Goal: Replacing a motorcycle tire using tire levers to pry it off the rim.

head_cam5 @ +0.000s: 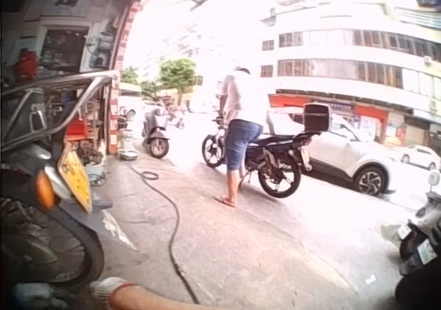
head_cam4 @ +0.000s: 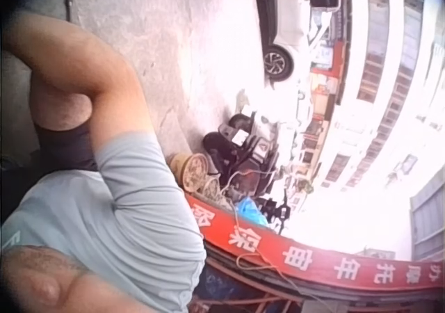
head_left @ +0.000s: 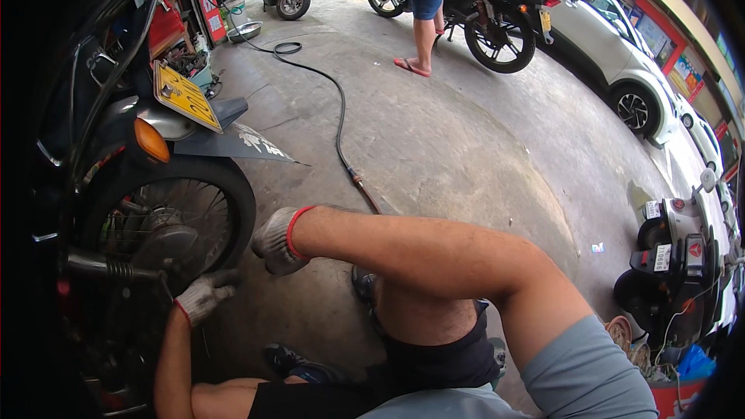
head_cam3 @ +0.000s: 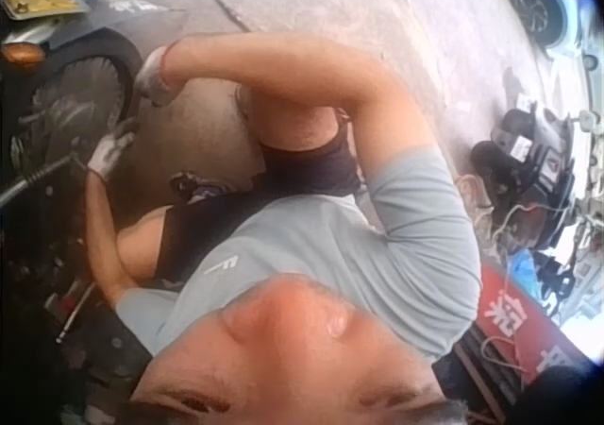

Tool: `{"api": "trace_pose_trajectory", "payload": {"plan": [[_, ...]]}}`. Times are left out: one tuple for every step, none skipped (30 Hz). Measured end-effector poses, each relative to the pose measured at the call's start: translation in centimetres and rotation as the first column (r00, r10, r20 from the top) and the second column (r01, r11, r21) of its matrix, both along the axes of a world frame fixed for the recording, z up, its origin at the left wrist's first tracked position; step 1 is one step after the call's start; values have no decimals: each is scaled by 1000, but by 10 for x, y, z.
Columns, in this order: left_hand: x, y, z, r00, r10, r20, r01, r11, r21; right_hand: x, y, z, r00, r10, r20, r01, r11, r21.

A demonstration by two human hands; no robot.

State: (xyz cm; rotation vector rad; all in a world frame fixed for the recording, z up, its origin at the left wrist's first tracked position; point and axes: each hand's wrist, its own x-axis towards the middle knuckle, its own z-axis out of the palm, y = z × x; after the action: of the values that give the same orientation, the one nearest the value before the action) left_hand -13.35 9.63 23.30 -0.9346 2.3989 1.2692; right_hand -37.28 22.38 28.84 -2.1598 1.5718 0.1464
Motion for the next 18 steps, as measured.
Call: {"api": "trace_pose_trajectory", "payload": {"plan": [[0, 1, 1, 1000, -16, 5, 16, 1000, -26, 0, 1, 2, 1000, -14, 3, 14, 1000, 13], [0, 2, 3, 999, -31, 11, 31, 998, -51, 0, 1, 2, 1000, -6, 1, 6, 1000, 15], [-2, 4, 5, 1000, -23, 9, 23, 999, -49, 0, 0, 3, 1000, 4, -31, -3, 1000, 17], [-5, 6, 9, 1000, -17, 24, 18, 999, -44, 0, 0, 3, 998, 14, -63, -12, 1000, 19], [-5, 7, 10, 999, -11, 39, 12, 999, -38, 0, 1, 2, 998, 22, -66, -20, 1000, 21], [-4, 6, 10, 999, -2, 37, 3, 999, -38, -1, 1, 0, 999, -20, -48, 20, 1000, 3], [-3, 5, 9, 999, -15, 31, 16, 999, -48, -1, 1, -2, 998, -62, -29, 61, 998, -15], [-2, 5, 9, 999, -29, 26, 30, 998, -58, -1, 0, -3, 998, -54, -32, 53, 998, -14], [-2, 5, 9, 999, -25, 23, 26, 998, -57, -2, 0, -5, 998, -59, -29, 58, 998, -18], [-3, 6, 10, 1000, -14, 10, 15, 999, -50, -2, -1, -6, 998, -65, -26, 64, 998, -23], [-3, 7, 11, 1000, -5, -2, 4, 999, -43, -1, -2, -7, 998, -62, -28, 62, 998, -22], [-5, 9, 14, 1000, -5, -3, 5, 999, -42, -1, -3, -8, 998, -54, -33, 53, 998, -17], [-7, 11, 19, 1000, 8, -14, -9, 999, -30, 0, -3, -8, 998, -46, -38, 45, 999, -11], [-8, 13, 21, 999, 21, -24, -21, 1000, -19, 1, -4, -8, 998, -47, -38, 47, 999, -11], [-7, 13, 22, 999, 20, -25, -20, 1000, -20, 2, -3, -6, 999, -27, -45, 28, 1000, 4], [-6, 12, 22, 999, 9, -38, -10, 999, -38, 3, -3, -4, 999, -8, -50, 9, 1000, 18], [-4, 12, 22, 999, -3, -51, 0, 998, -57, 3, -3, -3, 999, -9, -51, 10, 1000, 18], [-4, 12, 21, 999, -6, -52, 3, 998, -58, 3, -3, -2, 999, -19, -47, 21, 999, 31]]}}
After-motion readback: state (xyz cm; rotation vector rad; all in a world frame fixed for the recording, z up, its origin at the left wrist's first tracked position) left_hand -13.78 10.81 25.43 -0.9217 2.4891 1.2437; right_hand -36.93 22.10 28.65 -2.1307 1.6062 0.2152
